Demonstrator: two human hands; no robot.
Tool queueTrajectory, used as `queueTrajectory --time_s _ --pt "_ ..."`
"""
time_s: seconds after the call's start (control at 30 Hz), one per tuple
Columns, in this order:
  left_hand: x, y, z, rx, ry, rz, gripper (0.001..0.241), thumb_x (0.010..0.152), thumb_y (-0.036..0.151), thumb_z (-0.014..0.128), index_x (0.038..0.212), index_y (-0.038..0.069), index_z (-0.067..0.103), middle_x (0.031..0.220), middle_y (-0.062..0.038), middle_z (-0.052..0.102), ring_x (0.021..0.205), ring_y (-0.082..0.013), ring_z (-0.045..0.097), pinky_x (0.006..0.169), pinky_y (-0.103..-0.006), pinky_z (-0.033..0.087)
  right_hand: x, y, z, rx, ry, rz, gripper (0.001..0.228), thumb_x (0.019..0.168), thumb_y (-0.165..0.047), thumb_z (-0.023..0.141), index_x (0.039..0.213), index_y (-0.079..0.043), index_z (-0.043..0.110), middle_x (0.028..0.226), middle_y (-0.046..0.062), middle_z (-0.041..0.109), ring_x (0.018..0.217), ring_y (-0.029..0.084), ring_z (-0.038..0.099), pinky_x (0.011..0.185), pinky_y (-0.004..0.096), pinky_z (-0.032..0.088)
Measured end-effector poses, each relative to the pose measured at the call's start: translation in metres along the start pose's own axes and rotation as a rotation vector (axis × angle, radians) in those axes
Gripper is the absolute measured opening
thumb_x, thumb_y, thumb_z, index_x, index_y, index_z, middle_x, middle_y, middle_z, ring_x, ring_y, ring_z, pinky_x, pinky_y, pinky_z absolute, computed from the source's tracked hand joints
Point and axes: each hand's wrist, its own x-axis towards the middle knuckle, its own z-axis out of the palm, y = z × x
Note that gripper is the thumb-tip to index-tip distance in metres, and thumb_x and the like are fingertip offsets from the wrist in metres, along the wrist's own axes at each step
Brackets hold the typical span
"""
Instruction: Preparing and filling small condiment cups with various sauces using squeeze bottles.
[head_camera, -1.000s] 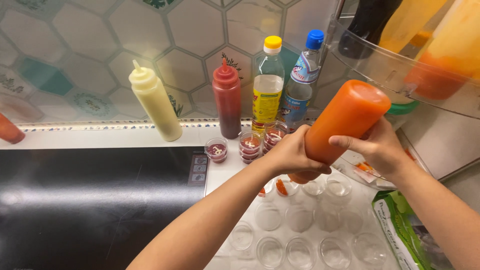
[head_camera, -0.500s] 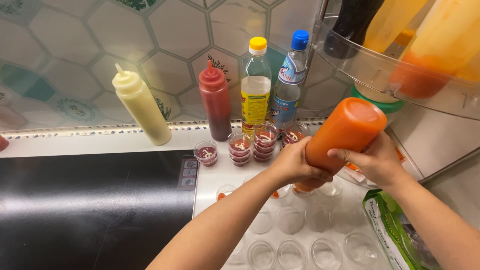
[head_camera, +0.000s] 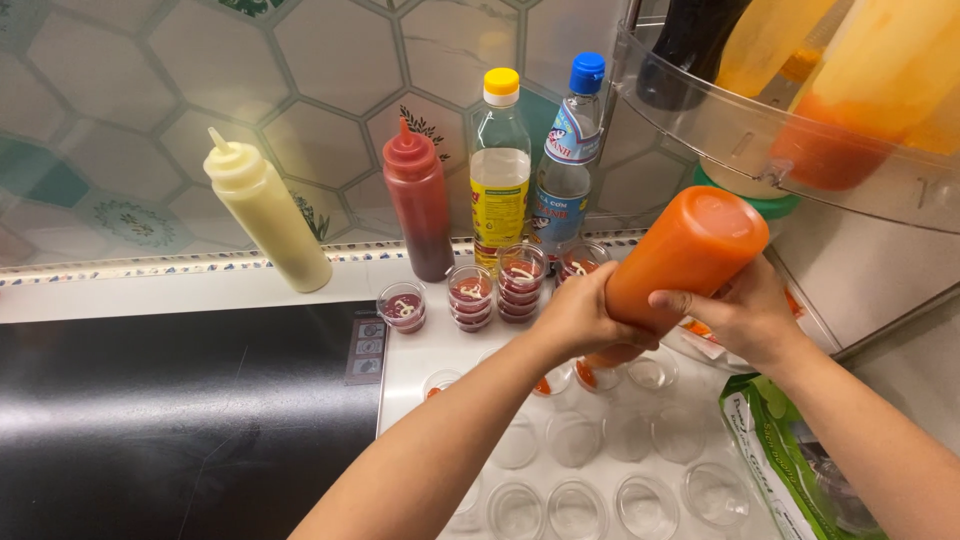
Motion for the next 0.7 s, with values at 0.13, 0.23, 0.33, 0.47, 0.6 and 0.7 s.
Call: queueTrajectory --time_s 0.13,0.23,0.33,0.47,0.6,0.7 --pt "-0.002 -0.003 0.0 -0.019 -0.017 0.019 0.085 0.052 0.04 0.094 0.127 0.012 0.066 0.112 -0.012 0.078 0.104 -0.0285 0.075 0.091 -0.0386 0.057 0.0 0.007 -0.001 0.009 0.021 0.01 0.069 0.072 -0.012 0.087 0.133 -0.006 0.056 0.123 0.005 0.069 0.113 0.017 0.067 0.098 0.036 0.055" --pt "-0.009 -0.005 0.006 -0.043 -0.004 -0.013 0.086 0.052 0.04 0.094 0.129 0.014 0.065 0.113 -0.012 0.077 0.105 -0.0282 0.075 0.092 -0.0384 0.056 0.001 0.003 0.0 0.04 -0.018 0.031 0.067 0.072 -0.012 0.087 0.132 -0.006 0.057 0.124 0.005 0.069 0.115 0.017 0.066 0.099 0.036 0.055" --pt "-0.011 -0.001 0.006 -0.09 -0.024 -0.054 0.086 0.052 0.041 0.094 0.127 0.014 0.064 0.112 -0.012 0.077 0.104 -0.028 0.075 0.091 -0.0383 0.056 0.0 0.001 0.001 0.04 -0.051 0.04 0.067 0.072 -0.012 0.086 0.132 -0.006 0.058 0.125 0.005 0.069 0.115 0.017 0.065 0.099 0.036 0.054" --pt "0.001 -0.002 0.001 -0.034 -0.014 -0.016 0.083 0.052 0.041 0.093 0.126 0.014 0.067 0.111 -0.011 0.078 0.103 -0.0282 0.076 0.09 -0.0383 0.057 0.0 0.003 0.001 0.037 -0.005 0.009 0.068 0.073 -0.013 0.086 0.133 -0.006 0.056 0.125 0.005 0.068 0.115 0.017 0.065 0.099 0.036 0.054" --pt "0.001 0.003 -0.001 0.013 -0.019 0.0 0.087 0.051 0.041 0.095 0.127 0.013 0.065 0.11 -0.012 0.077 0.103 -0.0298 0.074 0.089 -0.0391 0.056 0.0 0.002 -0.002 0.024 -0.003 0.002 0.065 0.074 -0.012 0.086 0.132 -0.006 0.057 0.125 0.005 0.068 0.115 0.018 0.066 0.1 0.037 0.054" --pt "-0.002 0.005 0.003 -0.034 -0.087 -0.064 0.087 0.052 0.041 0.094 0.126 0.008 0.061 0.112 -0.014 0.077 0.104 -0.03 0.074 0.09 -0.0385 0.057 -0.001 -0.002 -0.004 0.011 -0.016 0.003 0.066 0.074 -0.012 0.086 0.132 -0.006 0.057 0.124 0.005 0.068 0.115 0.018 0.065 0.1 0.037 0.053"
